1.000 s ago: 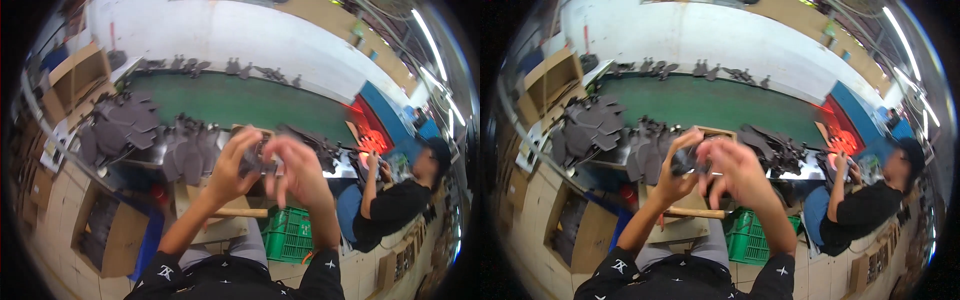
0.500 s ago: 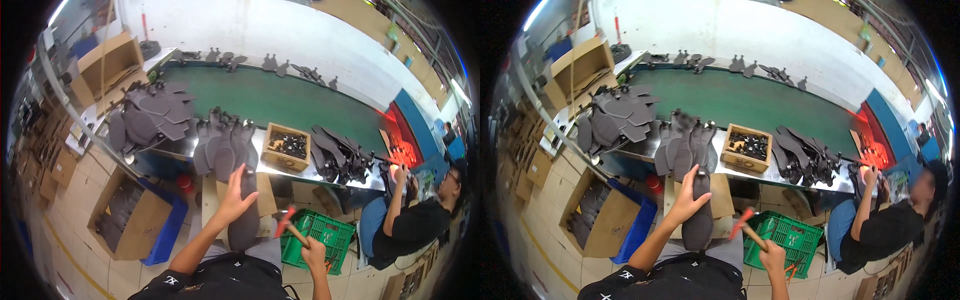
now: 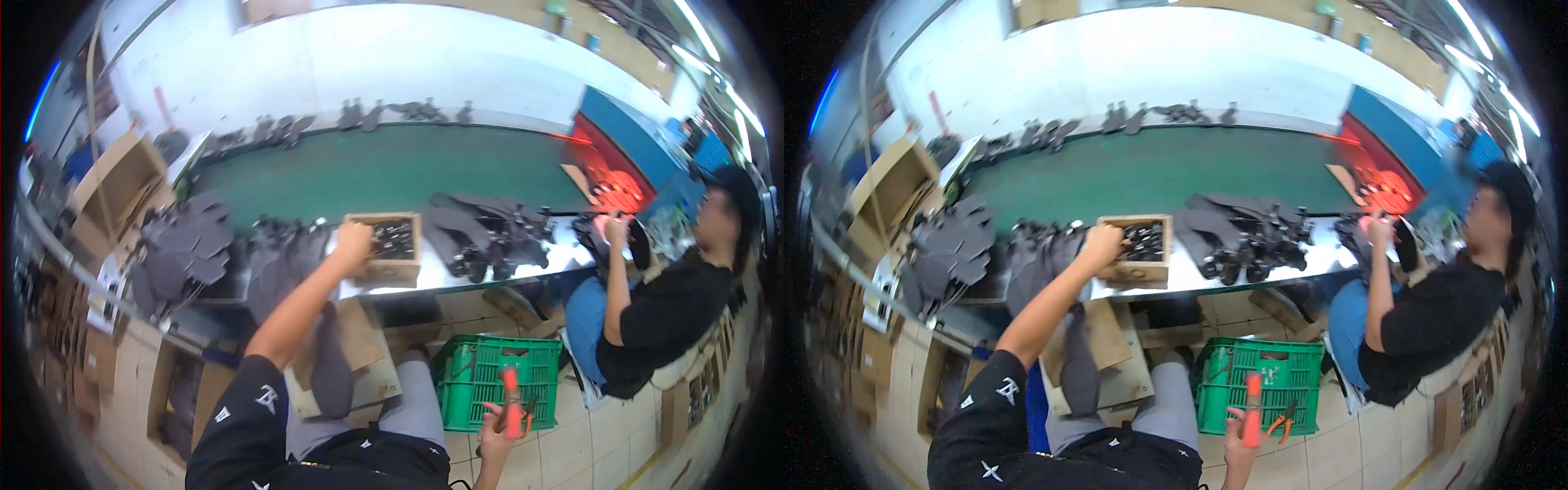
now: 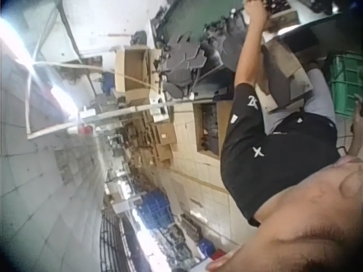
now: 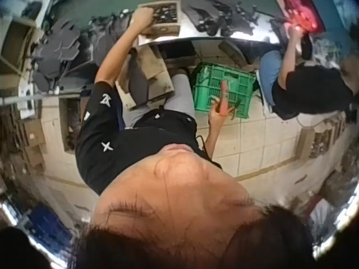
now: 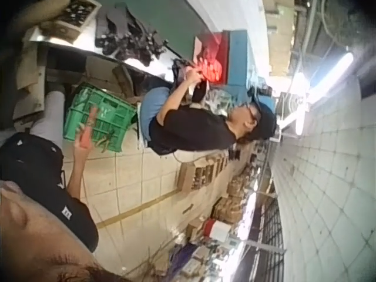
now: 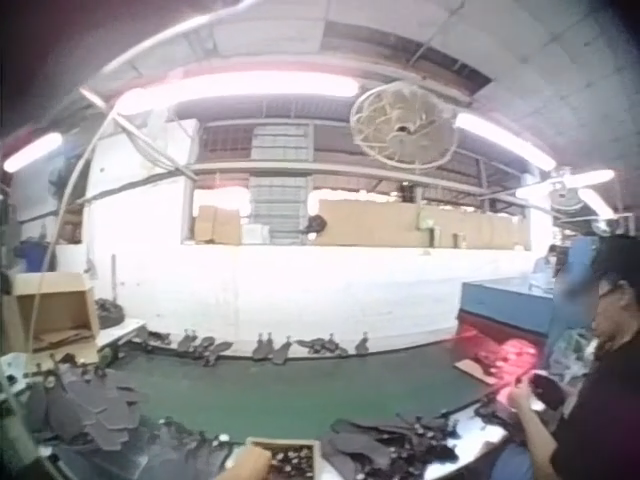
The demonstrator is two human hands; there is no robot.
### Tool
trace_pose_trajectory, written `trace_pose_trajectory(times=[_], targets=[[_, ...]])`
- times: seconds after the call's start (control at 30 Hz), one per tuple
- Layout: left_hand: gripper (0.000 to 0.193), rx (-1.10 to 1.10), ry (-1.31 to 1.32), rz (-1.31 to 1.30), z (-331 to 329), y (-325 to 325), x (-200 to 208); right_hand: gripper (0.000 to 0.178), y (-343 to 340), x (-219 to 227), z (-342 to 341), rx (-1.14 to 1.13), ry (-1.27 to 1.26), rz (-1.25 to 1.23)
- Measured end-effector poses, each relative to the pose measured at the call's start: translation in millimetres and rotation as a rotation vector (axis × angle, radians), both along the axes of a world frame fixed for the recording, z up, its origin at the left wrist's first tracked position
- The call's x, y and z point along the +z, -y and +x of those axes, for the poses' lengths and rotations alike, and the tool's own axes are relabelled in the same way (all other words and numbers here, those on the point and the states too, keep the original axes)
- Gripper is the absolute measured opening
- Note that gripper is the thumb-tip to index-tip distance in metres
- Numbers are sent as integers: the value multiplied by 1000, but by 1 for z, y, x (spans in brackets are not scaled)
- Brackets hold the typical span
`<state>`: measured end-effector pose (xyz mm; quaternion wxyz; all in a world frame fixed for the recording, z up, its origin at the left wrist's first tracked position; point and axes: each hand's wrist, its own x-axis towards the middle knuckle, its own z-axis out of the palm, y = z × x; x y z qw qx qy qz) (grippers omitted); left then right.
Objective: Hammer decorative or structural studs/rivets into leather shoe components using a specialized mallet.
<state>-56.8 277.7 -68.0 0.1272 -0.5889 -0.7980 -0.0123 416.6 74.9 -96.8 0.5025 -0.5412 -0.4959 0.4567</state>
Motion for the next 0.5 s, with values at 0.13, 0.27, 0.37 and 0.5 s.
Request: trace_pose_trajectory(times=[0.13, 0.27, 0.37, 0.5], targets=[[7, -80, 47, -103, 1, 4, 14, 15, -10, 9, -10, 186, 177, 90], [10, -145, 190, -71, 4, 15, 25, 12, -29, 24, -36, 298, 91, 290], [11, -277, 645, 366, 13, 41, 45, 19, -37, 23, -49, 425, 44, 447], [31, -381, 1371, 752, 84, 92, 97, 44, -51, 54, -73, 852, -762, -70]])
